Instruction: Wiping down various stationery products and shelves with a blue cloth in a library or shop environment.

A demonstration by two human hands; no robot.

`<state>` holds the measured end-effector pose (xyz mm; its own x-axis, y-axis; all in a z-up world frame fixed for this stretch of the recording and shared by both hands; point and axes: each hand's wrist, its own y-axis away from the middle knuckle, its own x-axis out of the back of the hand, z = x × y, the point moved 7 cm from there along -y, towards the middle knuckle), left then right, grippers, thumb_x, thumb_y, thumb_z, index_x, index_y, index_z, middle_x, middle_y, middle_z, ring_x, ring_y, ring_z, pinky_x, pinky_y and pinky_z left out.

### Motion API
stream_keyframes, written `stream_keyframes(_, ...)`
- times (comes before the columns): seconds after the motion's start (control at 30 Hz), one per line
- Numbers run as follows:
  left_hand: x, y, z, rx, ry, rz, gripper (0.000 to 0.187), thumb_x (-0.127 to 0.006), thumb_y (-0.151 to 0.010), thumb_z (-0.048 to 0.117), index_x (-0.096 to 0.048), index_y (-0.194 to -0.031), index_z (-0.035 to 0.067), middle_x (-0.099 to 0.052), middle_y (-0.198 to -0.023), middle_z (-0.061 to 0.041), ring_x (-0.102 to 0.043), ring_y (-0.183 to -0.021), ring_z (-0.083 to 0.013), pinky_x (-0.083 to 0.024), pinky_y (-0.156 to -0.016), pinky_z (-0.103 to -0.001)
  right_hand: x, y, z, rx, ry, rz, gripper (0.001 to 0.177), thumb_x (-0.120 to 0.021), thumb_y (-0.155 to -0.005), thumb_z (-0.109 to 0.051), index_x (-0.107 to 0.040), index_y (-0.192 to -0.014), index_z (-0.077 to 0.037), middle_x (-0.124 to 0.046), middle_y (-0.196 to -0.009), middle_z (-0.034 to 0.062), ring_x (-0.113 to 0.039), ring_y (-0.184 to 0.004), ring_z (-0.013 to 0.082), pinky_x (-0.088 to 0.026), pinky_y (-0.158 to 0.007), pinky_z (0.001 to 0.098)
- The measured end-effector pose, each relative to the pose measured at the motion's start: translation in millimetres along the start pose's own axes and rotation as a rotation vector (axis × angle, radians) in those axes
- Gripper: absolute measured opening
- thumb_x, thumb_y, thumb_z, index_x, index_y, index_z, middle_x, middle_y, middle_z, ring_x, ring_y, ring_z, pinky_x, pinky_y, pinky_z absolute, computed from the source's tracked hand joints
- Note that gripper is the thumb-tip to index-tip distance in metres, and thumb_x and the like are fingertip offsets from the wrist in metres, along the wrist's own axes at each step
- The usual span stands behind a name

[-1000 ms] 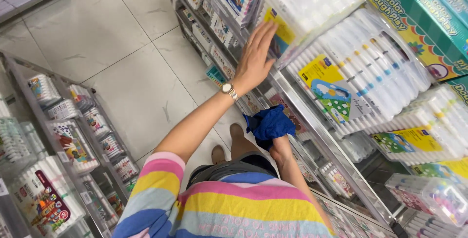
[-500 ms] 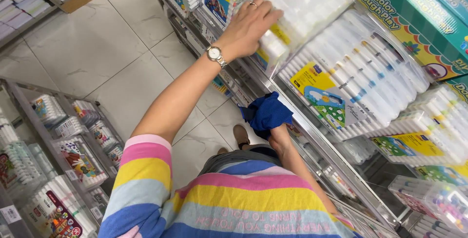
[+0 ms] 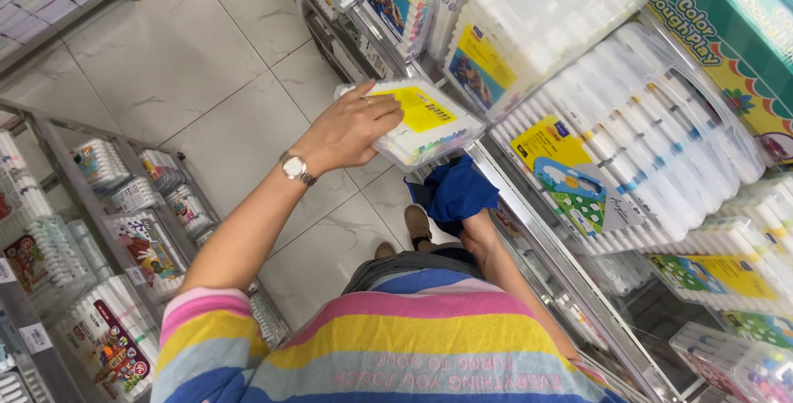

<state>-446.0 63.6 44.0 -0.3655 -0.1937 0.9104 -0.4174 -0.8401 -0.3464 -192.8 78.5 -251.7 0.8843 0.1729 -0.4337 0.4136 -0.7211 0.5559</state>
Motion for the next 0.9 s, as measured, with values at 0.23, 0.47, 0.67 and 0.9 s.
stream_keyframes(0.23, 6, 98, 4, 0.669, 0.3, 0.345, 0.045, -0.089, -0.079, 0.022, -0.071, -0.116, 0.003, -0.075, -0.102, -0.015, -0.075, -0.088, -0.0265, -0.06, -0.077, -0.036, -40, 12, -53, 0.397, 0.144, -0.106, 0.041, -0.069, -0.096, -0.026, -0.058, -0.132, -0.012, -0.062, -0.124, -0.0009, -0.06, -0.111, 0.0116, -0.05, -0.098, 0.0292)
stream_keyframes(0.47, -75, 171, 22, 1.192, 1.011, 0.915, 0.033, -0.081, -0.087, 0.023, -0.07, -0.11, 0.001, -0.075, -0.095, -0.003, -0.068, -0.081, -0.0072, -0.055, -0.071, -0.025, -213, 89, -126, 1.113, 1.209, -0.327, 0.072, -0.071, -0.09, -0.035, -0.045, -0.151, -0.007, -0.03, -0.157, 0.0226, -0.025, -0.145, 0.0432, -0.023, -0.119, 0.0526)
stream_keyframes(0.67, -106, 202, 31, 1.242, 1.218, 1.215, 0.026, -0.074, -0.096, 0.02, -0.071, -0.11, -0.002, -0.072, -0.093, -0.002, -0.063, -0.08, -0.0069, -0.052, -0.071, -0.026, -276, 114, -94, 1.193, 1.325, -0.765, 0.079, -0.065, -0.095, -0.037, -0.034, -0.163, -0.009, -0.016, -0.174, 0.0217, -0.007, -0.164, 0.0436, -0.007, -0.132, 0.0588)
stream_keyframes(0.9, -30, 194, 71, 1.274, 1.085, 1.106, 0.032, -0.08, -0.085, 0.015, -0.068, -0.111, 0.0, -0.078, -0.097, -0.005, -0.073, -0.081, -0.0082, -0.061, -0.071, -0.026, -282, 52, -126, 1.086, 1.069, -0.577, 0.075, -0.066, -0.095, -0.033, -0.035, -0.158, -0.005, -0.035, -0.162, 0.0164, -0.033, -0.15, 0.038, -0.02, -0.125, 0.0547)
